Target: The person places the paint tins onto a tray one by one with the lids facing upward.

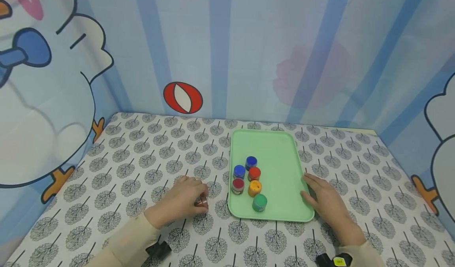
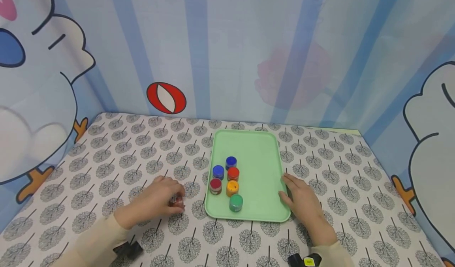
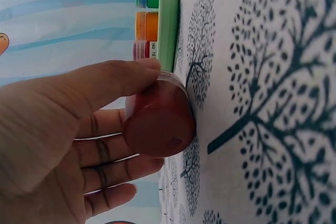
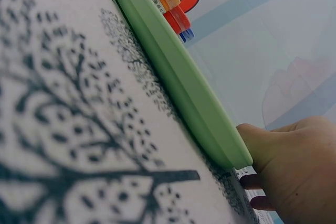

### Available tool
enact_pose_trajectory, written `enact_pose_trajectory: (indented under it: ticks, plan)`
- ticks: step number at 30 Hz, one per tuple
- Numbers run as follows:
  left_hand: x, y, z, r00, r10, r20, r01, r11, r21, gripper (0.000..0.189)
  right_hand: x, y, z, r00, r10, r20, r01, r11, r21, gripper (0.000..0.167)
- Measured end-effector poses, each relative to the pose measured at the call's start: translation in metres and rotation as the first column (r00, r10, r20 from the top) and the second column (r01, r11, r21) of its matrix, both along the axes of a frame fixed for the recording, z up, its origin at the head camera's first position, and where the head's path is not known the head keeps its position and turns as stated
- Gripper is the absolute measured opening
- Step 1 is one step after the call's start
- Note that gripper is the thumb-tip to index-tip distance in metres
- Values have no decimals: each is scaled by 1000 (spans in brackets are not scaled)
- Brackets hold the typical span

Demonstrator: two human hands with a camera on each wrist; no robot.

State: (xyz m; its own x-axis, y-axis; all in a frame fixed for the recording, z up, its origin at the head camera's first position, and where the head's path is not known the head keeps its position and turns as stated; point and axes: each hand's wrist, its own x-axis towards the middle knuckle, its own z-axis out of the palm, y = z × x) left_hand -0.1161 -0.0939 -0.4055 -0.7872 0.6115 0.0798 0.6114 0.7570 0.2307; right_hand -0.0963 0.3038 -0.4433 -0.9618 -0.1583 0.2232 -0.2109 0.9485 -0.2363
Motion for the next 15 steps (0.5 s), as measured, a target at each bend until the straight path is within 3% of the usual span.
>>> enact_pose_trajectory:
  ticks: [15]
  plan:
    - [5,3,5,999,26,-41,-28,998,-58,31,-1,1,0,1000,10,-6,-10,1000,-25,53]
